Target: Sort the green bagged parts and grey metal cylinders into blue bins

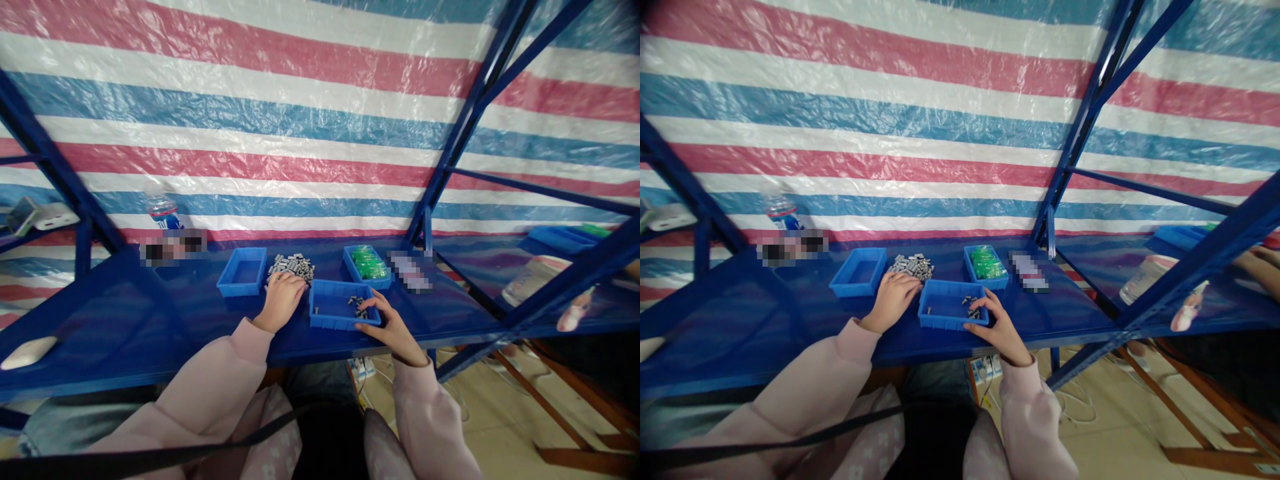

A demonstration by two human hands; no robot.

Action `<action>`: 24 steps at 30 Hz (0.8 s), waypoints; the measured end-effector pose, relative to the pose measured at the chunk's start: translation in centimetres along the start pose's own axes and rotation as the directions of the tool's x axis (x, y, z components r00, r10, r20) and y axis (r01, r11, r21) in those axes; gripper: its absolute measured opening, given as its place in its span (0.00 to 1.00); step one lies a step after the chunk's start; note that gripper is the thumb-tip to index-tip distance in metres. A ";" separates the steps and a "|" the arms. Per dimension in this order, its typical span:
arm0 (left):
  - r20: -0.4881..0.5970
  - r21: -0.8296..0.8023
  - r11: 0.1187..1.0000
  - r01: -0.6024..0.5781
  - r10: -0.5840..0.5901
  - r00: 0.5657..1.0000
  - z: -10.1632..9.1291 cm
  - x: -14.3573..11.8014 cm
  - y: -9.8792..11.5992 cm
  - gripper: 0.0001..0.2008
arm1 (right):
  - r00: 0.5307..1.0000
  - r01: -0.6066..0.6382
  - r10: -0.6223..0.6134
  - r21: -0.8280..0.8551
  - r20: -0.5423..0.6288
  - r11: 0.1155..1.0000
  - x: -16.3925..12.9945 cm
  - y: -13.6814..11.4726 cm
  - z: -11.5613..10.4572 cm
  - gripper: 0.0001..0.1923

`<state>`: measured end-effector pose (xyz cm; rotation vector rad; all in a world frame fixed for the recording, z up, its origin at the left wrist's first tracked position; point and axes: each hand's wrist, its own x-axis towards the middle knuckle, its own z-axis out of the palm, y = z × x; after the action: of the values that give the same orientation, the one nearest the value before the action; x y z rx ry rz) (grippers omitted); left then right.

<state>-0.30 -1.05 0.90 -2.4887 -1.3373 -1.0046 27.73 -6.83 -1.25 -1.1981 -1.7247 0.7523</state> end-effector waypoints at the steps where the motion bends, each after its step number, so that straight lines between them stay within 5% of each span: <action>1: -0.058 -0.007 1.000 0.013 -0.014 0.998 -0.2 0.0 0.1 0.10 | 1.000 0.002 -0.002 0.000 0.000 1.000 0.0 0.0 0.0 0.17; 6: -0.283 -0.127 0.989 -0.075 0.036 0.958 -0.5 0.0 0.5 0.09 | 1.000 0.009 -0.009 -0.001 -0.007 1.000 0.1 0.0 0.0 0.18; 12: -0.132 -0.244 0.944 -0.224 0.196 0.972 -0.3 -0.1 0.8 0.08 | 1.000 0.005 -0.005 0.003 -0.007 1.000 0.1 0.0 -0.1 0.18; 20: -0.020 -0.194 0.980 -0.031 0.027 0.999 0.2 -0.1 0.3 0.16 | 1.000 -0.005 0.005 0.012 -0.010 1.000 0.2 0.3 0.1 0.18; 24: 0.121 -0.081 0.996 0.030 -0.020 0.992 1.5 -0.6 -0.8 0.21 | 1.000 -0.006 0.006 0.008 -0.018 1.000 0.3 0.2 0.1 0.18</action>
<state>-0.43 -0.32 -0.73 -2.6388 -1.3904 -0.9470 27.64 -6.51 -1.36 -1.2014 -1.7031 0.7490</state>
